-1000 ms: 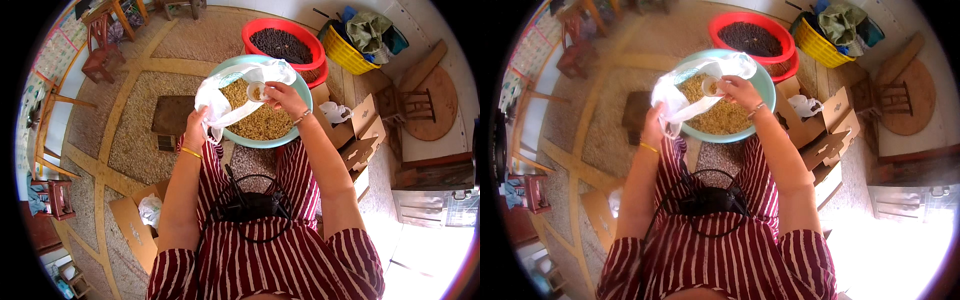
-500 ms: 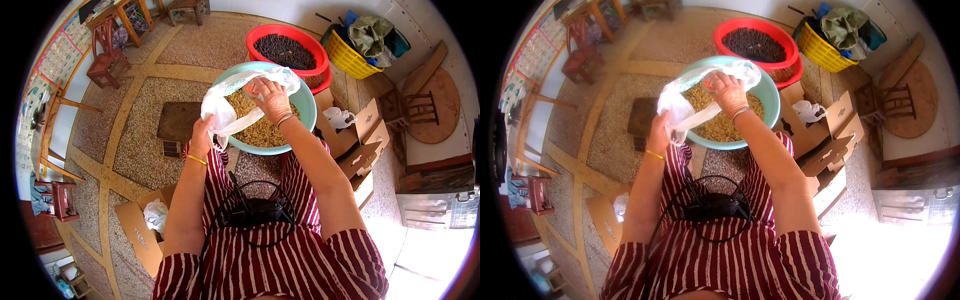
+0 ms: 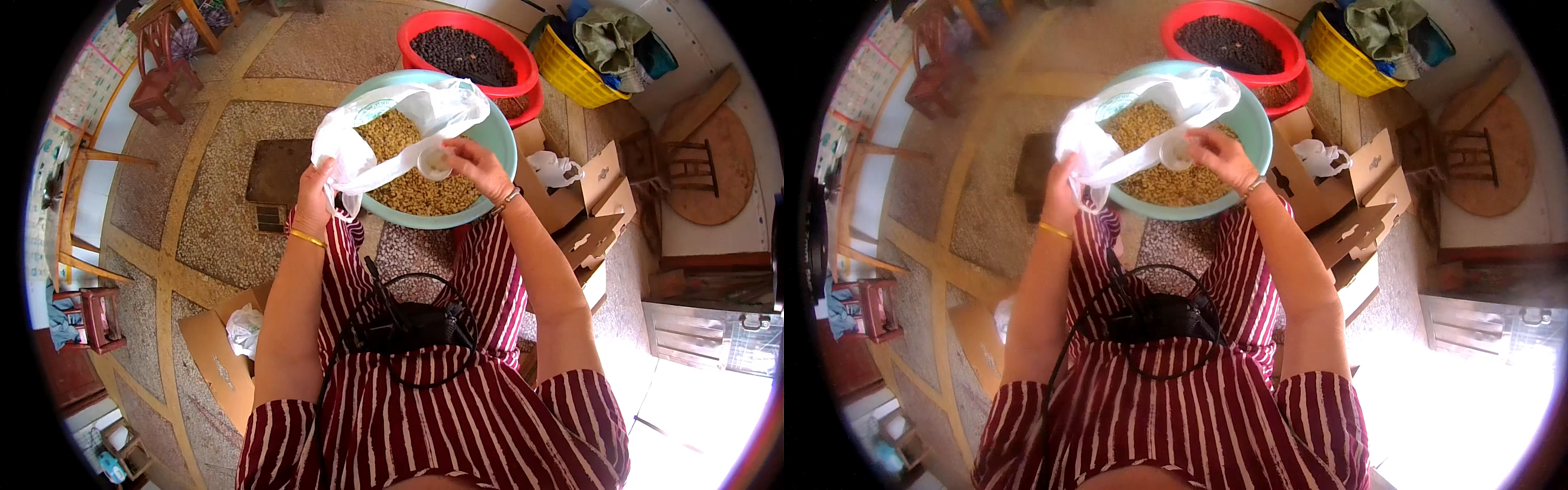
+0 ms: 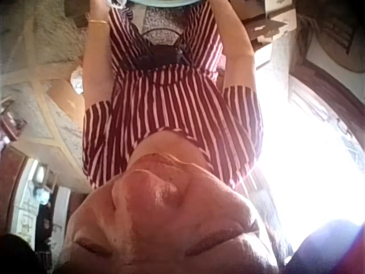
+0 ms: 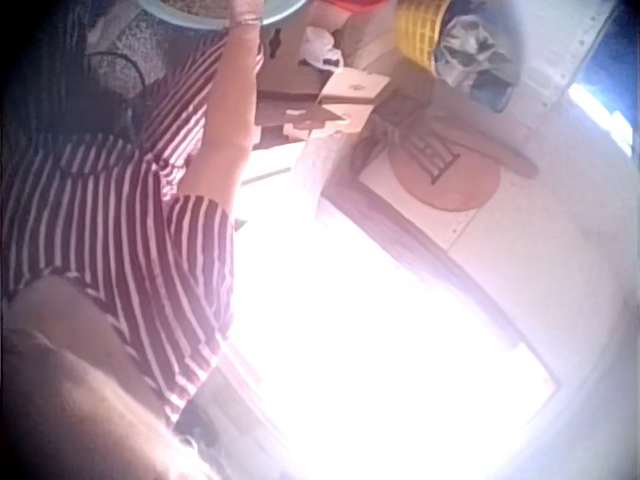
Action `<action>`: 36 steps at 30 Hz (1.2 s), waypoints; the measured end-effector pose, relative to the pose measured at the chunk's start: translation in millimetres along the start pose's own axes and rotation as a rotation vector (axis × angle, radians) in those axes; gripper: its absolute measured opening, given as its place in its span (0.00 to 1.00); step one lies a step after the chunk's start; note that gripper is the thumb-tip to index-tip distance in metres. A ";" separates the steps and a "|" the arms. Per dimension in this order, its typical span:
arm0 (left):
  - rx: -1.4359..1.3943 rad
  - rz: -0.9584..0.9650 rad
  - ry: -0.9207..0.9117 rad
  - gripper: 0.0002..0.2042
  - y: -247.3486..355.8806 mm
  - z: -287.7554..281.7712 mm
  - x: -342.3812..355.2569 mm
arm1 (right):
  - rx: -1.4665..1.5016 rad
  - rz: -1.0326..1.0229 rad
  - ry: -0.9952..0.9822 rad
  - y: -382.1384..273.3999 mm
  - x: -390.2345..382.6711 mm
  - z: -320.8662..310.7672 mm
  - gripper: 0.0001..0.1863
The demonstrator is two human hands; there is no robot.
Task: The person pours grains from a white plastic bag into a light blue basin using a small plastic cup. They repeatedly scoop grains from the bag and transfer them into the basin, occasionally adjusting the bag's position.
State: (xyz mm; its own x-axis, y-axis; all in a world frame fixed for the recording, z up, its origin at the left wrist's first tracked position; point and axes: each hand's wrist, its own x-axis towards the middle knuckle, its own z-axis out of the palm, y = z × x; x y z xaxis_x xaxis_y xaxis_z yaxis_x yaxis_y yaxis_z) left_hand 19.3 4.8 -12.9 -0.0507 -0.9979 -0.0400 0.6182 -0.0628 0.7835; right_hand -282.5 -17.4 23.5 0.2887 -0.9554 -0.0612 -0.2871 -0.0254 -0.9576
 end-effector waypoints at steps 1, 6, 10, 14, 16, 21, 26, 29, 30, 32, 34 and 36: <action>-0.006 -0.002 0.002 0.21 -0.9 -0.4 -1.4 | -0.155 0.047 -0.041 2.6 -1.5 3.7 0.24; -0.040 -0.027 -0.005 0.23 2.6 9.5 0.1 | -0.759 0.019 -0.135 21.3 16.4 21.4 0.26; -0.002 -0.035 0.032 0.23 0.8 0.8 1.0 | -0.959 0.061 -0.079 22.6 27.7 38.7 0.25; -0.021 -0.029 0.015 0.23 0.6 4.0 0.0 | -1.073 0.035 -0.098 28.6 31.0 49.6 0.26; -0.012 -0.019 0.016 0.22 0.3 6.8 -1.2 | -1.037 0.033 -0.117 26.4 27.0 52.5 0.26; -0.033 -0.015 0.025 0.23 -0.2 7.5 0.0 | -0.641 0.083 -0.178 30.4 25.7 35.9 0.28; -0.040 -0.017 0.011 0.23 -1.7 7.2 2.4 | 0.126 0.388 -0.234 45.9 23.7 18.6 0.25; -0.057 -0.011 0.008 0.22 -1.0 5.0 2.9 | 0.296 0.460 -0.228 42.9 19.0 14.2 0.22; -0.067 -0.009 0.003 0.22 -1.2 5.7 3.6 | 0.365 0.466 -0.211 43.3 16.9 13.1 0.22; -0.068 -0.016 0.000 0.22 -0.2 8.0 3.1 | 0.254 0.438 -0.216 42.0 15.6 14.9 0.21; -0.072 -0.019 -0.004 0.21 -0.7 8.8 4.9 | 0.214 0.417 -0.209 38.3 12.2 14.1 0.21; -0.076 -0.012 0.006 0.21 -3.3 2.5 4.2 | 0.245 0.406 -0.209 26.5 6.7 13.9 0.21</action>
State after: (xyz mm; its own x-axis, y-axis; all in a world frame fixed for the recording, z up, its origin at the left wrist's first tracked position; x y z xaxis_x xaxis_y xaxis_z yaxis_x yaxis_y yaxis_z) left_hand 15.1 0.9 -14.1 -0.0539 -0.9971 -0.0532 0.6755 -0.0757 0.7335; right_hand -275.5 -20.3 -6.2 0.3823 -0.7942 -0.4723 -0.1990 0.4283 -0.8814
